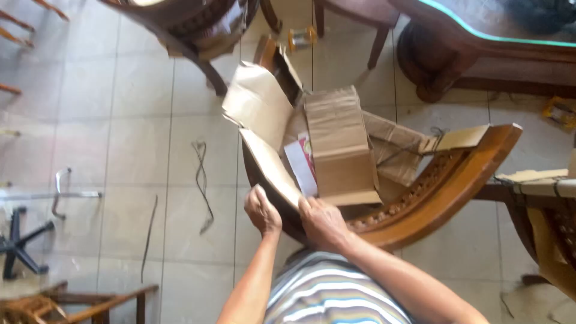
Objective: Wrapping wooden furniture components with protective cardboard and securing them with plastic straps
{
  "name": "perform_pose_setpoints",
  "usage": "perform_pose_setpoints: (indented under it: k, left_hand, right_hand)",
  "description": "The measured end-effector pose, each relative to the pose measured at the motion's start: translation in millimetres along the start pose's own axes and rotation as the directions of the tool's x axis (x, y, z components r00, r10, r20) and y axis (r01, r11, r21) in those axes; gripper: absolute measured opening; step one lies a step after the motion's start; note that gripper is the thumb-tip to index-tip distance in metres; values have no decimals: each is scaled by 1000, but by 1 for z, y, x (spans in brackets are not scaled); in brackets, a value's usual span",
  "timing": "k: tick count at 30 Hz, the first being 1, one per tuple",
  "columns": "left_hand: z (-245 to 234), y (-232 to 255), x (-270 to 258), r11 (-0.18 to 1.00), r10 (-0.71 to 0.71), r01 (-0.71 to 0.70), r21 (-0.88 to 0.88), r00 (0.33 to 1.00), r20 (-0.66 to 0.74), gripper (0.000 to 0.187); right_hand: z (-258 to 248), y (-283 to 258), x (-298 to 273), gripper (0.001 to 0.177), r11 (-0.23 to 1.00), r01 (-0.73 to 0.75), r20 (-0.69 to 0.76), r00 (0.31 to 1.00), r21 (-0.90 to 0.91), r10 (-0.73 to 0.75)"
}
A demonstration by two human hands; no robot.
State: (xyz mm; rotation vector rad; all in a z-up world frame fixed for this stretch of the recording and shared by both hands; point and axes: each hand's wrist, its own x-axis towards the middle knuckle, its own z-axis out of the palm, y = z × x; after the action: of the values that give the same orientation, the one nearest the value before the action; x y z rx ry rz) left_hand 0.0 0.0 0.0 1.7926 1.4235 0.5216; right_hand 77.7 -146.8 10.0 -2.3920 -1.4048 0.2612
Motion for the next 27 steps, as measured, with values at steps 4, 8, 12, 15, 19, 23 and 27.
perform_pose_setpoints:
  k: [4,8,12,15,19,23,27]
  left_hand:
    - [-27,53,-17,967,-255,248,61,940,227,72]
    - [-23,45,-20,833,-418,529,-163,793,443,74]
    - [-12,-15,16,711,-385,567,-416,809,444,50]
    - [-20,-28,37,621,-342,611,-490,775,532,49]
    - [-47,-22,49,553,-373,698,-456,696,613,60]
    - [-55,-17,45,446,-385,756,-479,646,660,60]
    - [-60,0,37,360,-416,813,-458,580,701,51]
  right_hand:
    - [7,-3,1,41,999,52,12,999,1,-52]
    - [-28,-24,-3,37,992,71,57,995,107,-77]
    - [-40,-16,-8,52,929,44,147,984,366,-104]
    - [-37,-6,-20,53,874,-86,208,978,479,-18]
    - [-26,28,-37,58,836,-337,227,938,433,261]
    - [12,69,-46,75,278,-701,505,683,657,529]
    - [9,68,-48,52,-144,-670,634,580,729,511]
